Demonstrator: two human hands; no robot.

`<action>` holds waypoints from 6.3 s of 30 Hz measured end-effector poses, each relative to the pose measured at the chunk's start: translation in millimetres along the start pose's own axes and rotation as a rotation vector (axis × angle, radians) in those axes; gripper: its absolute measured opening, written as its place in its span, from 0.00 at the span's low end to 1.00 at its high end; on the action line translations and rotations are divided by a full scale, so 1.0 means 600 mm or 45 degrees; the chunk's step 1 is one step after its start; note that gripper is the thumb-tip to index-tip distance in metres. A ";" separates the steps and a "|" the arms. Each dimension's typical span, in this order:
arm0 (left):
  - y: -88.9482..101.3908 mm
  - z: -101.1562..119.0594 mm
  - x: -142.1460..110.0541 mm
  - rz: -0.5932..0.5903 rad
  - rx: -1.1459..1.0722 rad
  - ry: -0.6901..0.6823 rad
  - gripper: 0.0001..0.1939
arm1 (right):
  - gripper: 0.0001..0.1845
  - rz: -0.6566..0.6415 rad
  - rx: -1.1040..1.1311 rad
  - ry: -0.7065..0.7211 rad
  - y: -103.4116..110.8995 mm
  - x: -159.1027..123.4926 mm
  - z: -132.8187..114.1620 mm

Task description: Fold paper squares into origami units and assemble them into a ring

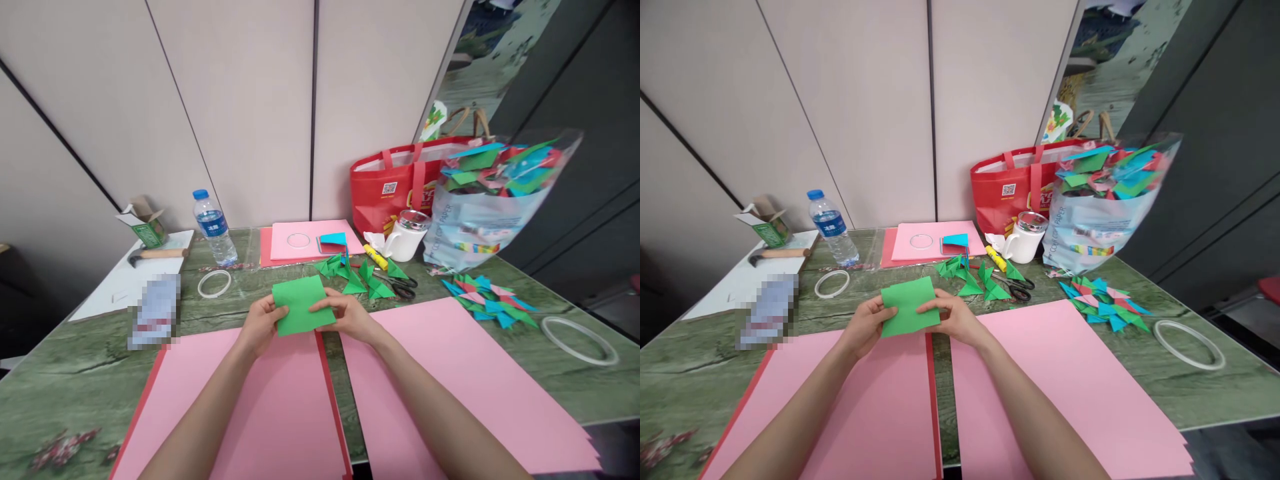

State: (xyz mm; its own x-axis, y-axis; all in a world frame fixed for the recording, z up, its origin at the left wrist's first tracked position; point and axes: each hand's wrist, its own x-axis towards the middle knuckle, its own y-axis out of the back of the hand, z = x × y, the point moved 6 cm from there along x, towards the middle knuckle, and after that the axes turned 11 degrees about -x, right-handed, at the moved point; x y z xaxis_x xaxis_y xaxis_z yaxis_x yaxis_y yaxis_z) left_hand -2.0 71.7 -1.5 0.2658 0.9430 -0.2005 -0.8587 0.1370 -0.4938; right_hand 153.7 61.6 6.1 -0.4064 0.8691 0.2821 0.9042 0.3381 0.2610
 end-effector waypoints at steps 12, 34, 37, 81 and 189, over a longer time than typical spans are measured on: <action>-0.051 0.007 -0.021 -0.369 0.053 -0.160 0.34 | 0.15 0.580 0.070 -0.296 0.005 -0.011 0.034; -0.011 -0.006 -0.010 0.106 0.202 -0.231 0.20 | 0.18 0.662 -0.028 -0.216 0.000 -0.018 0.003; -0.014 -0.006 -0.011 0.086 0.212 -0.217 0.19 | 0.18 0.643 -0.055 -0.218 0.000 -0.018 0.003; 0.005 -0.016 -0.003 0.201 0.179 -0.147 0.13 | 0.15 0.633 -0.225 -0.348 -0.007 -0.006 0.049; 0.015 -0.024 0.030 0.118 0.514 -0.058 0.17 | 0.11 0.467 -0.182 -0.472 -0.014 0.014 0.078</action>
State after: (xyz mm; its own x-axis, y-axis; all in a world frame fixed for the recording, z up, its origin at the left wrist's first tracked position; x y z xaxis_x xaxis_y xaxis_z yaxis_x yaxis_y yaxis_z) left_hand 1.5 85.8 -21.6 0.1677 0.9680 -0.1865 -0.9833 0.1505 -0.1026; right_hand 148.8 82.7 -36.8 0.0297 0.9988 0.0401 0.9407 -0.0415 0.3368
